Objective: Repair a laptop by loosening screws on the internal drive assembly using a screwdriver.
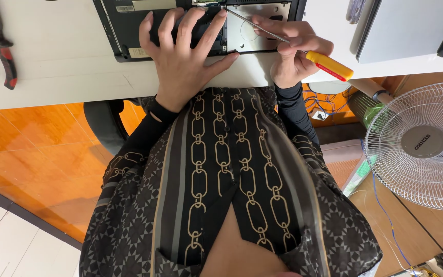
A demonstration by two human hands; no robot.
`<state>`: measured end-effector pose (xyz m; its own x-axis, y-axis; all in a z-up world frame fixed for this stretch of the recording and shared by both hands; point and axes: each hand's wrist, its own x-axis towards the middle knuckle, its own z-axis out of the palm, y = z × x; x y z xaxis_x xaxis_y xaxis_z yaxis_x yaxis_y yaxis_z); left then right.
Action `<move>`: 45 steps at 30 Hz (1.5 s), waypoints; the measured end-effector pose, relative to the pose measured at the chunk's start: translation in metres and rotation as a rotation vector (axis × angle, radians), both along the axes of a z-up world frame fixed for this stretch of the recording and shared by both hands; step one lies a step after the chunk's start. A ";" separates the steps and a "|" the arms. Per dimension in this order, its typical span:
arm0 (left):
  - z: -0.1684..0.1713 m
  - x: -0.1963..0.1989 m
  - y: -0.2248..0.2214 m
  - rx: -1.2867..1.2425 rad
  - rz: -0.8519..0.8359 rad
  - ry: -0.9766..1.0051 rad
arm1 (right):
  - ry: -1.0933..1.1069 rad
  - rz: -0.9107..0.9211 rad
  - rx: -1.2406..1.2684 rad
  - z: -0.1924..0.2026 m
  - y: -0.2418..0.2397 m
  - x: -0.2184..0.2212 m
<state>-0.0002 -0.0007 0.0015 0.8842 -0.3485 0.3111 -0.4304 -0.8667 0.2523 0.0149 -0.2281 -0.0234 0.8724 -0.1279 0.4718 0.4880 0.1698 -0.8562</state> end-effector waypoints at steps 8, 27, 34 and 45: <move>-0.002 0.000 0.000 -0.009 0.007 0.013 | 0.000 0.031 -0.023 0.003 -0.001 0.000; 0.006 0.002 -0.008 0.112 -0.020 -0.010 | -0.075 0.110 -0.496 0.064 -0.013 0.029; 0.010 0.003 -0.015 0.092 0.017 0.037 | -0.195 0.162 -0.717 0.083 -0.012 0.043; 0.004 0.005 -0.009 0.077 0.002 -0.037 | -0.305 0.088 -0.864 0.078 -0.011 0.050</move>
<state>0.0045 -0.0099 0.0055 0.8733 -0.3710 0.3158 -0.4363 -0.8839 0.1683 0.0649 -0.2386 0.0545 0.6844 0.4371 0.5836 0.7290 -0.4215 -0.5393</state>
